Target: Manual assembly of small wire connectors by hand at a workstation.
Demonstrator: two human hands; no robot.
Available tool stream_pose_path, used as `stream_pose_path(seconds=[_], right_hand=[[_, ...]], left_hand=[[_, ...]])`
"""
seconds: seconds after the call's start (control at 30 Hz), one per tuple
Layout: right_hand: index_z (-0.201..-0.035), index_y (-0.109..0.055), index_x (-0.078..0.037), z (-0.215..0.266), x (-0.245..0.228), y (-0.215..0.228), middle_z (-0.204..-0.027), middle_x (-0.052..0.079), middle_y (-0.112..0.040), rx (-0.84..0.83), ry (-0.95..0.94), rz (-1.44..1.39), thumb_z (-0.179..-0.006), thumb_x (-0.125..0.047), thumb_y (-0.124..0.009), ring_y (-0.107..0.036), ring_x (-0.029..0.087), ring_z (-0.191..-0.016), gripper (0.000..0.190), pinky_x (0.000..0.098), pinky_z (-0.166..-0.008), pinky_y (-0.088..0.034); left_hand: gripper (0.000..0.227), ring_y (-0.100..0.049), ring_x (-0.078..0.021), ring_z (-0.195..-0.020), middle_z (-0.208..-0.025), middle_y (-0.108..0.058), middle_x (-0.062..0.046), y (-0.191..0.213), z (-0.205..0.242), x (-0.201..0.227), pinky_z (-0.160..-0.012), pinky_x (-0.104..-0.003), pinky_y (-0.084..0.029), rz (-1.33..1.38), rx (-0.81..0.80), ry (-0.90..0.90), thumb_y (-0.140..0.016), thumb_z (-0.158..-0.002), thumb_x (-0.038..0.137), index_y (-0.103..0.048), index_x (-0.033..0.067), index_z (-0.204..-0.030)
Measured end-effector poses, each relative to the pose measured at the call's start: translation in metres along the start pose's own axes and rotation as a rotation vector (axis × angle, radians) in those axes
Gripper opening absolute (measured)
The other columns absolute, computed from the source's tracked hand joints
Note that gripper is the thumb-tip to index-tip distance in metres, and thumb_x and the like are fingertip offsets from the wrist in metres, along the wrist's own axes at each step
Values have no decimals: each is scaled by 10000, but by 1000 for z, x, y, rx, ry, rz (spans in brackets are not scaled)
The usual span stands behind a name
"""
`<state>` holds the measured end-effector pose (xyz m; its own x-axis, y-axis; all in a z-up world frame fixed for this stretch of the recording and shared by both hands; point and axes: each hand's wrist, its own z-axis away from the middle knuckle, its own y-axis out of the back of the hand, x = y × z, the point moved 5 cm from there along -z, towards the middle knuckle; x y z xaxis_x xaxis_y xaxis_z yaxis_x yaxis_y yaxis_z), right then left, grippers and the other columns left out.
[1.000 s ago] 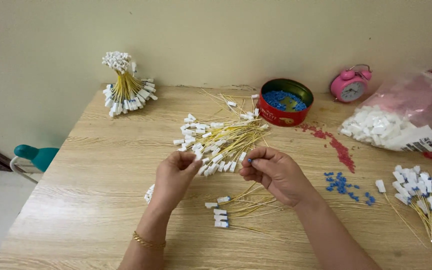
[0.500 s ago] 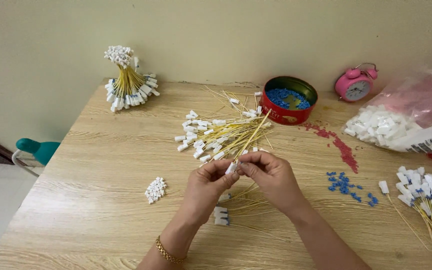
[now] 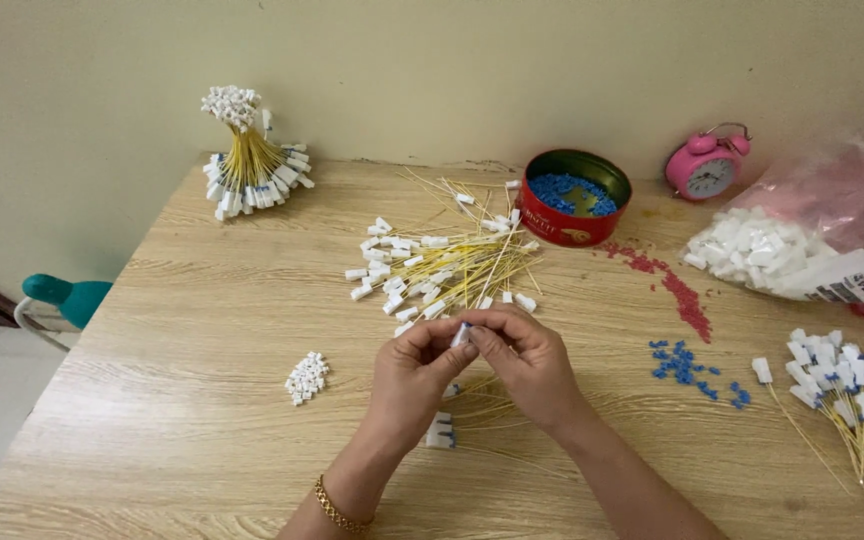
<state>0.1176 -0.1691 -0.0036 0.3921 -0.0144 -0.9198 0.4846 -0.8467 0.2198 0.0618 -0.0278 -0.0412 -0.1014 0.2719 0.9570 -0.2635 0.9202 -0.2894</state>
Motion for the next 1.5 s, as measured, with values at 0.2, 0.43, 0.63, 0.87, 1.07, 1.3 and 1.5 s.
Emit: stream_pose_path(seconds=[0.2, 0.43, 0.63, 0.87, 1.07, 1.3, 1.5], right_hand=[[-1244, -693, -43, 8, 8, -9, -1159, 52, -666, 35, 96, -61, -991, 16, -571, -663, 129, -1054, 287, 266, -898, -574], [-1259, -688, -48, 11, -13, -13, -1139, 60, -633, 59, 126, 150, -956, 43, -558, -644, 133, -998, 342, 260, -863, -570], [-1235, -698, -86, -2, -17, 37, -1158, 49, -681, 21, -53, 166, -972, -72, -607, -646, 101, -922, 279, 249, -774, -610], [-1075, -758, -161, 26, 14, 171, -1013, 32, -749, 127, -515, 1013, -937, -306, -682, -717, 202, -902, 214, 377, -822, -570], [-994, -804, -175, 38, 39, 195, -1008, 80, -748, 177, -566, 1147, -891, -354, -715, -713, 279, -910, 225, 434, -825, -563], [-1020, -805, -163, 35, 53, 191, -1002, 119, -756, 130, -584, 1295, -922, -401, -690, -712, 323, -929, 282, 488, -851, -555], [-1077, -770, -96, 31, 30, 180, -976, 134, -754, 275, -405, 1079, -963, -320, -705, -715, 280, -890, 259, 442, -807, -567]], left_hand=[[257, -666, -87, -792, -930, -769, -58, 6, -2, -8, -663, -248, -561, -19, 37, 37, -761, -881, 34, -765, 27, -1138], [216, -698, -84, -783, -910, -793, -41, 17, -5, -5, -678, -246, -579, -124, 25, 52, -730, -899, 76, -783, 59, -1108], [274, -660, -150, -776, -902, -762, -100, 27, -9, 9, -668, -297, -559, -542, 2, 63, -750, -894, 109, -787, 70, -1162], [322, -784, -197, -845, -947, -829, -113, 20, 1, 32, -765, -350, -615, -1021, -320, 368, -755, -910, 281, -771, 108, -1182], [347, -786, -166, -889, -973, -845, -74, 29, 4, 36, -811, -330, -605, -1020, -396, 426, -786, -877, 355, -802, 118, -1130], [280, -763, -225, -807, -900, -803, -102, 46, -12, 33, -759, -368, -584, -1081, -125, 132, -764, -852, 332, -802, 126, -1038], [323, -738, -279, -829, -955, -744, -109, 47, -13, 30, -732, -421, -589, -1132, 117, -108, -815, -777, 295, -756, 113, -1036]])
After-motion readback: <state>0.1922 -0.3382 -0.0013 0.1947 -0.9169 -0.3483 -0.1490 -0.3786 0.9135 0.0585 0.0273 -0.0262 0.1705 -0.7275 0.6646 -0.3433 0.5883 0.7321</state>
